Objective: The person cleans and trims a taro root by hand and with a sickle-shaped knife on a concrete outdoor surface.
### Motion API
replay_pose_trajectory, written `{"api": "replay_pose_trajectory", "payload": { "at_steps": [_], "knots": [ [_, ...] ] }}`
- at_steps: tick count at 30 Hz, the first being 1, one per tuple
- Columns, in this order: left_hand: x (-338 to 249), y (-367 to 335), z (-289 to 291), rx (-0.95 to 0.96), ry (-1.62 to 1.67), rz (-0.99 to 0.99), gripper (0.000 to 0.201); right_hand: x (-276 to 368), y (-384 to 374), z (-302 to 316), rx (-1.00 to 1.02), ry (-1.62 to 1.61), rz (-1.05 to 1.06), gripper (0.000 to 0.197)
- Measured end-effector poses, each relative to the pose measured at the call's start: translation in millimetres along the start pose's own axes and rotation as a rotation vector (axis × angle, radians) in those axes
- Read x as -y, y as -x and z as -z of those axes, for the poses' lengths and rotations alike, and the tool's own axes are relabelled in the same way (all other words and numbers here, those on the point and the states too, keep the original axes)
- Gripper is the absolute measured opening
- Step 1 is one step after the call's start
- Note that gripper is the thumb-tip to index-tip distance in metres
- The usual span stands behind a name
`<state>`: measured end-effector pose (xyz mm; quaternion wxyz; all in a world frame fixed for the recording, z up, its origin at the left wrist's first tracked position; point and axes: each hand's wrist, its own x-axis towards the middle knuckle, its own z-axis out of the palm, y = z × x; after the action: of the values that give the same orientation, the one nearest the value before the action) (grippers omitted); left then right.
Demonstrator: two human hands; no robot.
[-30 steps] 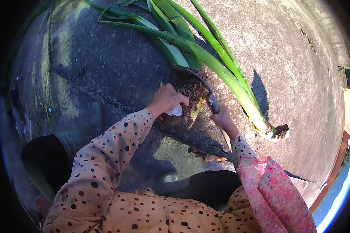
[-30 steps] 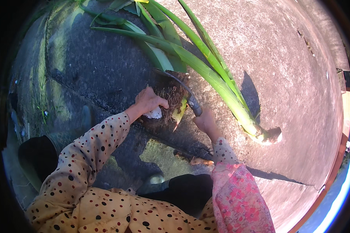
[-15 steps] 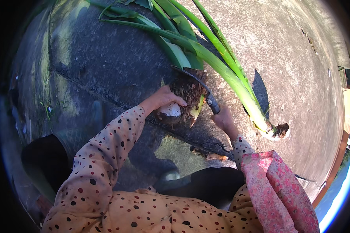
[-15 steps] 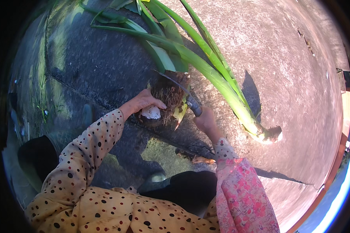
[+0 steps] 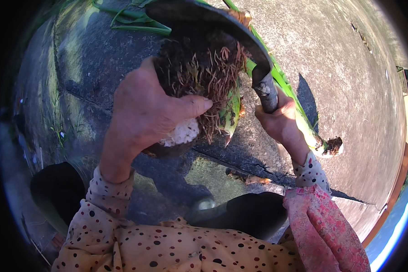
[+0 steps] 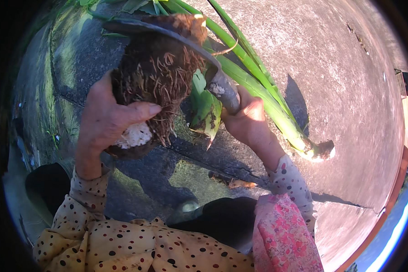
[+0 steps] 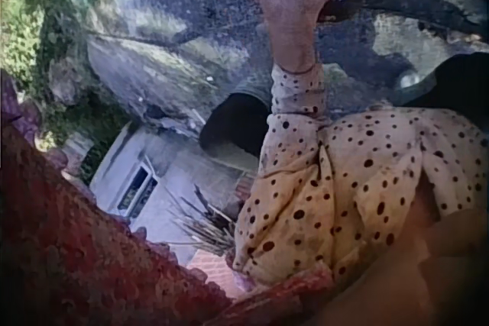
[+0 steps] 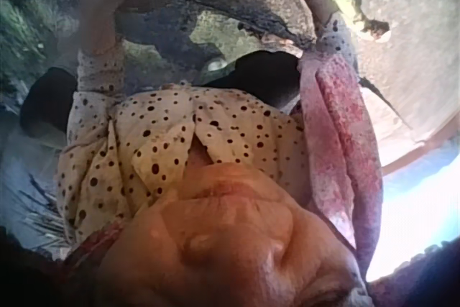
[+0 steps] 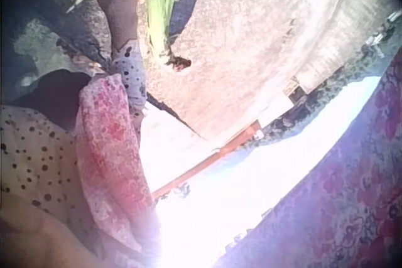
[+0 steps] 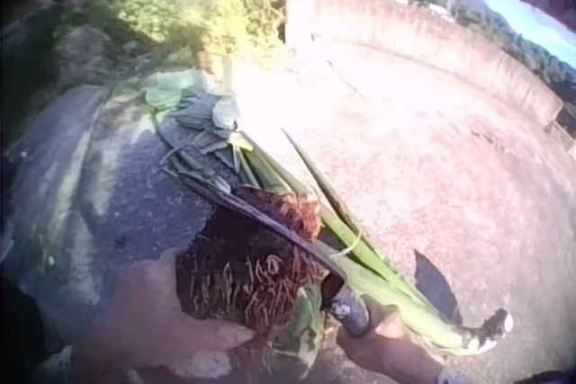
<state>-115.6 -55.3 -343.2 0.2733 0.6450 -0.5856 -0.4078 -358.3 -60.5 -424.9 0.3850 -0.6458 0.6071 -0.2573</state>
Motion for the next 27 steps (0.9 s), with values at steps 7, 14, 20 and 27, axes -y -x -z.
{"api": "replay_pose_trajectory", "payload": {
  "at_steps": [7,14,20,27],
  "knots": [
    [143.1,5.3,-134.7,0.199,-0.301,0.408,0.114,-141.1,10.0,-84.2,0.309,0.406,-0.210,0.025],
    [152.3,8.1,-131.6,0.184,-0.278,0.460,0.105,-116.8,20.2,-70.1,0.372,0.363,-0.251,0.026],
    [147.2,-4.8,-134.2,0.271,-0.324,0.410,0.103,-98.9,18.0,-64.4,0.422,0.405,-0.350,0.030],
    [166.8,-6.9,-138.7,0.254,-0.692,0.068,0.100,-42.4,-14.2,-55.4,0.524,0.053,-0.327,0.018]
  ]
}}
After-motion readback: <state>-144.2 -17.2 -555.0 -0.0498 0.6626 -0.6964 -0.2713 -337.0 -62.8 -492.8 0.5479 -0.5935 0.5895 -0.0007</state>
